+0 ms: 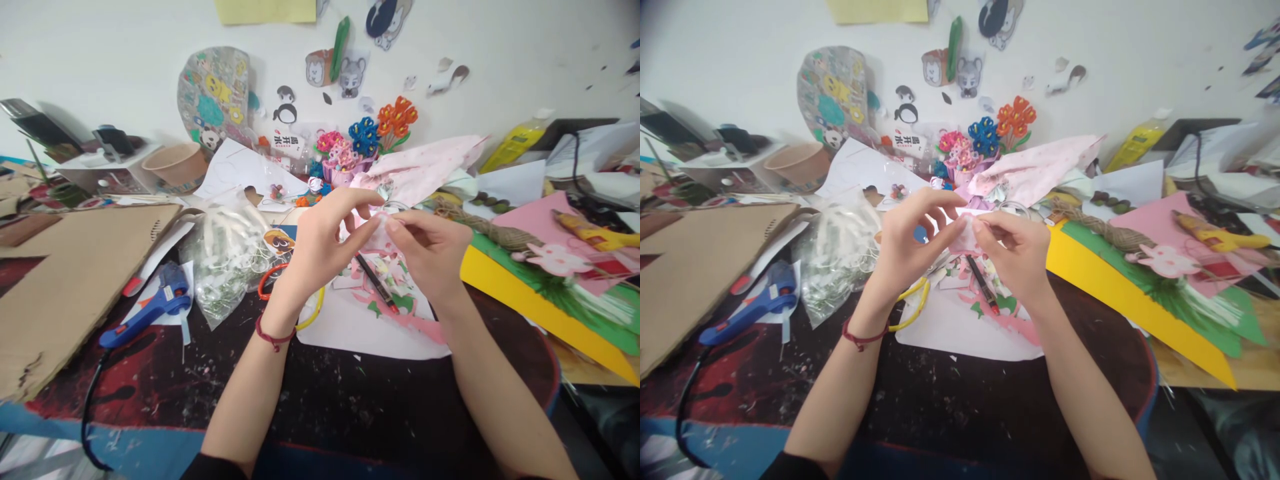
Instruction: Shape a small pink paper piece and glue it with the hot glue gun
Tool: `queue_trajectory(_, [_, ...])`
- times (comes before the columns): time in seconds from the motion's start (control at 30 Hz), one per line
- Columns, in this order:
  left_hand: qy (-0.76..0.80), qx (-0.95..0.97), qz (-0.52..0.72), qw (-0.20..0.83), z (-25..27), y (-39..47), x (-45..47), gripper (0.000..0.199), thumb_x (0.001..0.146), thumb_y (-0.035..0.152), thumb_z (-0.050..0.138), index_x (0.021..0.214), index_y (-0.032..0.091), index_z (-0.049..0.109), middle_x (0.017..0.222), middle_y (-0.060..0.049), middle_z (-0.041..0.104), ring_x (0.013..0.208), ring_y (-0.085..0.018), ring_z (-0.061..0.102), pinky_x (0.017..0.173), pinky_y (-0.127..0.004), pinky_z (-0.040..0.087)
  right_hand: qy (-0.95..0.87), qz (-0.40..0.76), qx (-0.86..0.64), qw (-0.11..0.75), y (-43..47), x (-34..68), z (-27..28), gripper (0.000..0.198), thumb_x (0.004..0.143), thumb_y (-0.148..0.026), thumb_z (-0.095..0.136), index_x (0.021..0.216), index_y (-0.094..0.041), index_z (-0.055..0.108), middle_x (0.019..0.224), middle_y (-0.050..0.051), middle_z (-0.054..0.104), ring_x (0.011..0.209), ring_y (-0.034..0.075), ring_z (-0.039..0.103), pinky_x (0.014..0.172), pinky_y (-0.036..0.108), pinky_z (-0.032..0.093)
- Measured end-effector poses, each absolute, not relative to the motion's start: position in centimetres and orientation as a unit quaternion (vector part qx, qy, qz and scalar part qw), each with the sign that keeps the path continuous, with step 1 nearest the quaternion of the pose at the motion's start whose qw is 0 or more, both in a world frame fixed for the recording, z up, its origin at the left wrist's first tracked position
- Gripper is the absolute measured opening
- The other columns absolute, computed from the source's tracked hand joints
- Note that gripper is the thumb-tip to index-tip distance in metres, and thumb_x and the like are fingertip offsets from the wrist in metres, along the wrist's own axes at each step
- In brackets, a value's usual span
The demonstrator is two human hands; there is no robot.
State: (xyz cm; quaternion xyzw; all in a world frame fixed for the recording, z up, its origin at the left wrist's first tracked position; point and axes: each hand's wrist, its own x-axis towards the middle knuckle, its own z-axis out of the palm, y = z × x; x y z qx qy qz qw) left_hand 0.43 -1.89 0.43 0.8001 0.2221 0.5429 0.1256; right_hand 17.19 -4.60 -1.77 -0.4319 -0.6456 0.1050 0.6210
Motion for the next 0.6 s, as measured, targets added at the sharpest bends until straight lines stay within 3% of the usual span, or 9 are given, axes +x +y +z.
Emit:
queue_trajectory(0.23, [0.195, 0.799, 0.568, -0.024, -0.01, -1.43, 0.58, 0.015, 0.092, 0.018, 0.062, 0.102, 0.024, 0.072, 0.095, -0.003, 0.071, 0.082, -0.009, 0.063, 0.070, -0.023, 0.051, -0.642, 0.086, -0.427, 0.631, -4.52, 17.23, -1.79, 0.015, 0.086, -0.030, 0.066, 0.074, -0.025, 0.071, 0.062, -0.002, 0.062, 0.055, 0.012, 0.055, 0.053, 0.028, 0.047])
queue_trajectory(0.6, [0.184, 0.788, 0.588, 0.002, 0.36, -1.59, 0.81, 0.006, 0.091, 0.020, 0.064, 0.092, 0.023, 0.070, 0.093, -0.004, 0.069, 0.090, -0.014, 0.064, 0.072, -0.027, 0.053, -0.654, 0.059, -0.417, 0.628, -4.84, 17.09, -1.56, 0.013, 0.088, -0.027, 0.065, 0.076, -0.024, 0.070, 0.063, -0.002, 0.061, 0.055, 0.011, 0.053, 0.054, 0.028, 0.045])
